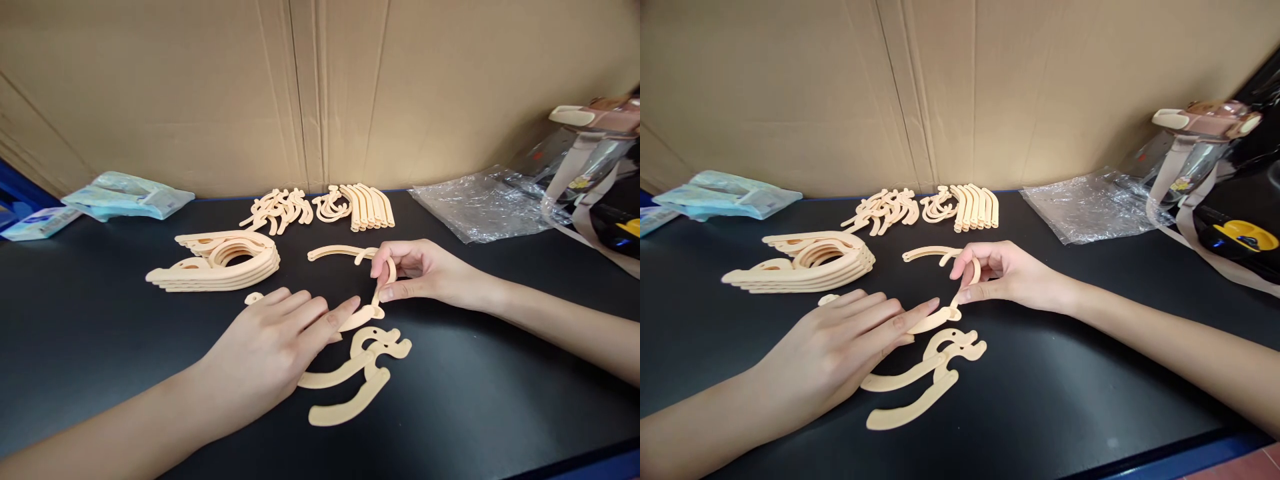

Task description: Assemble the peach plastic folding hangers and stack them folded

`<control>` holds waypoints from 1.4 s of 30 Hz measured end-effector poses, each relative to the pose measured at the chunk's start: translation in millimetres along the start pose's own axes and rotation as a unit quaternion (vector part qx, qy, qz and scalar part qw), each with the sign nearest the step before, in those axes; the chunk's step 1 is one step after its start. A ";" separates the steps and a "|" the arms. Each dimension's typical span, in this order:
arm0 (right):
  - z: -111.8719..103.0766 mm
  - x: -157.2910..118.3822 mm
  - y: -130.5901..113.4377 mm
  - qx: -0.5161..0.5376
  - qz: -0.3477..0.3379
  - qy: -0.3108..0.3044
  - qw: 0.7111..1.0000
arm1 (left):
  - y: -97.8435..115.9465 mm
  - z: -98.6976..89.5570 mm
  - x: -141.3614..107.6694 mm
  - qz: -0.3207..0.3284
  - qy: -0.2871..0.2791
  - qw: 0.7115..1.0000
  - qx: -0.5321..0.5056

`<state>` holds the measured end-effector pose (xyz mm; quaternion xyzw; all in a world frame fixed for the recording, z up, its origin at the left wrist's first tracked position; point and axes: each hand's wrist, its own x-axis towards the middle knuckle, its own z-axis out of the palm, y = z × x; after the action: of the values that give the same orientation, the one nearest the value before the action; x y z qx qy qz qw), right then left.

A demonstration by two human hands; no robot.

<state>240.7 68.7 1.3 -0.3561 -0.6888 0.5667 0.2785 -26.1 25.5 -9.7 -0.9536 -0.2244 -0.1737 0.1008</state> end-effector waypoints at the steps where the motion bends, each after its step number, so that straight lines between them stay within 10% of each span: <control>1: 0.7 0.0 0.4 -0.001 -0.003 0.003 1.000 | -0.1 0.4 0.1 -0.002 0.001 1.000 0.001; 9: 11.3 -12.1 -0.4 -0.093 -0.094 0.140 0.981 | -0.9 1.1 2.7 -0.089 0.041 0.993 -0.060; 13: 6.3 -11.6 5.9 -0.372 -0.176 0.233 0.881 | -0.7 0.2 0.4 -0.116 0.029 0.990 -0.074; 17: 0.0 -4.5 12.8 -0.515 -0.175 0.187 0.818 | -1.2 0.6 -1.3 -0.135 0.029 0.987 -0.084; 29: 0.1 -1.9 16.4 -0.540 -0.118 0.163 0.817 | 0.7 -7.0 0.1 -0.172 -0.015 0.974 -0.144; 42: 0.6 -4.4 9.1 -0.405 -0.041 0.197 0.892 | -1.2 -10.0 3.2 -0.230 -0.039 0.951 -0.200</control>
<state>244.4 65.8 -7.6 -0.5143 -0.8033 0.1447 0.2631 -26.9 25.2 0.9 -0.8825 -0.4022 -0.1966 -0.1439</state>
